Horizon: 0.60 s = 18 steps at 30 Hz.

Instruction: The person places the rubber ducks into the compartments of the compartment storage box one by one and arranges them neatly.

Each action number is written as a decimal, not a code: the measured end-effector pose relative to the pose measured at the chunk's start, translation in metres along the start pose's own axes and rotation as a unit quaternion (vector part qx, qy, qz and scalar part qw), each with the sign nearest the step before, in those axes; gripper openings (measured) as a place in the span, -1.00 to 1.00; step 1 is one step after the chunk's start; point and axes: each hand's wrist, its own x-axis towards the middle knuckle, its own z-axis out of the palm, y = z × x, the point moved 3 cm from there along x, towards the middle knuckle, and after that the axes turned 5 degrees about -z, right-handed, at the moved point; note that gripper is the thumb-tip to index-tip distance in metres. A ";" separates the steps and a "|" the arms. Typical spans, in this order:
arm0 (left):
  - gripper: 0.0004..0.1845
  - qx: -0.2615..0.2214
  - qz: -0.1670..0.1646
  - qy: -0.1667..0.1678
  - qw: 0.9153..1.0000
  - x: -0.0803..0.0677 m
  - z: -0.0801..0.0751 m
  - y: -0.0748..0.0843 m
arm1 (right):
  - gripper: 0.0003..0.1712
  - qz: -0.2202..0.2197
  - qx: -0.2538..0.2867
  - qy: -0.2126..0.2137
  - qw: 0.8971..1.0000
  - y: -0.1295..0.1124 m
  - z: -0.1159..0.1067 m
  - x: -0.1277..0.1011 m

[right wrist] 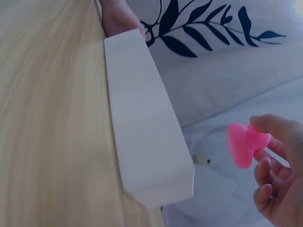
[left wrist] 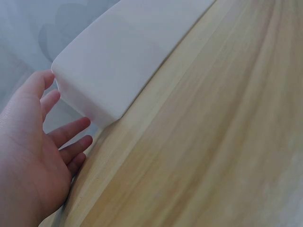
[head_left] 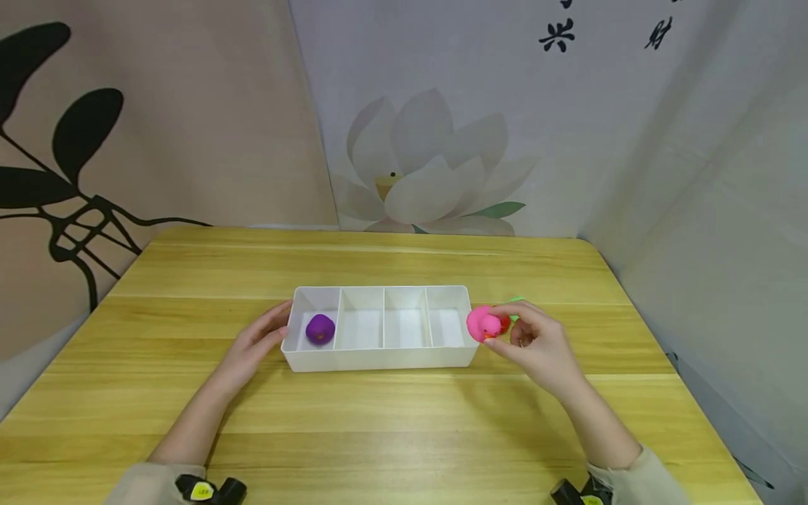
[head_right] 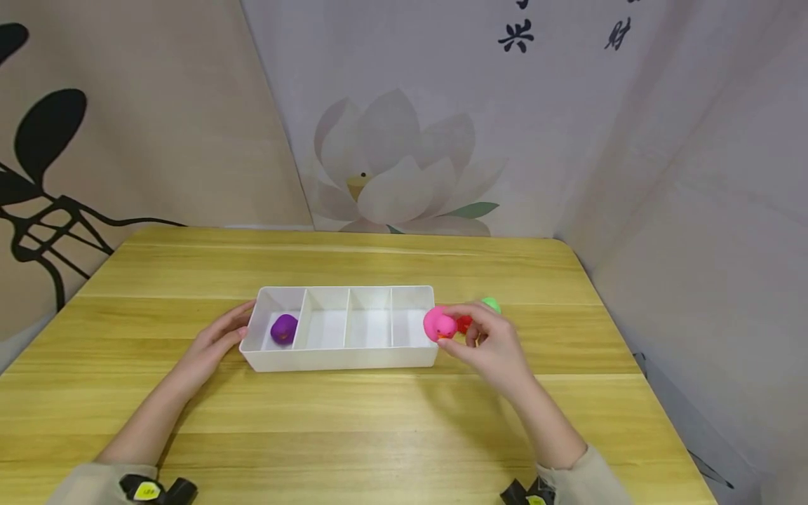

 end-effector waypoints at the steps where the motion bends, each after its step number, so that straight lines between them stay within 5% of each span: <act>1: -0.51 0.000 -0.001 0.000 1.000 0.000 0.000 0.000 | -0.61 -0.004 0.007 -0.003 1.000 -0.003 0.003 0.002; 18: -0.51 0.006 -0.002 0.002 1.000 0.001 -0.001 -0.002 | -0.62 0.001 0.058 -0.053 0.997 -0.026 0.049 0.039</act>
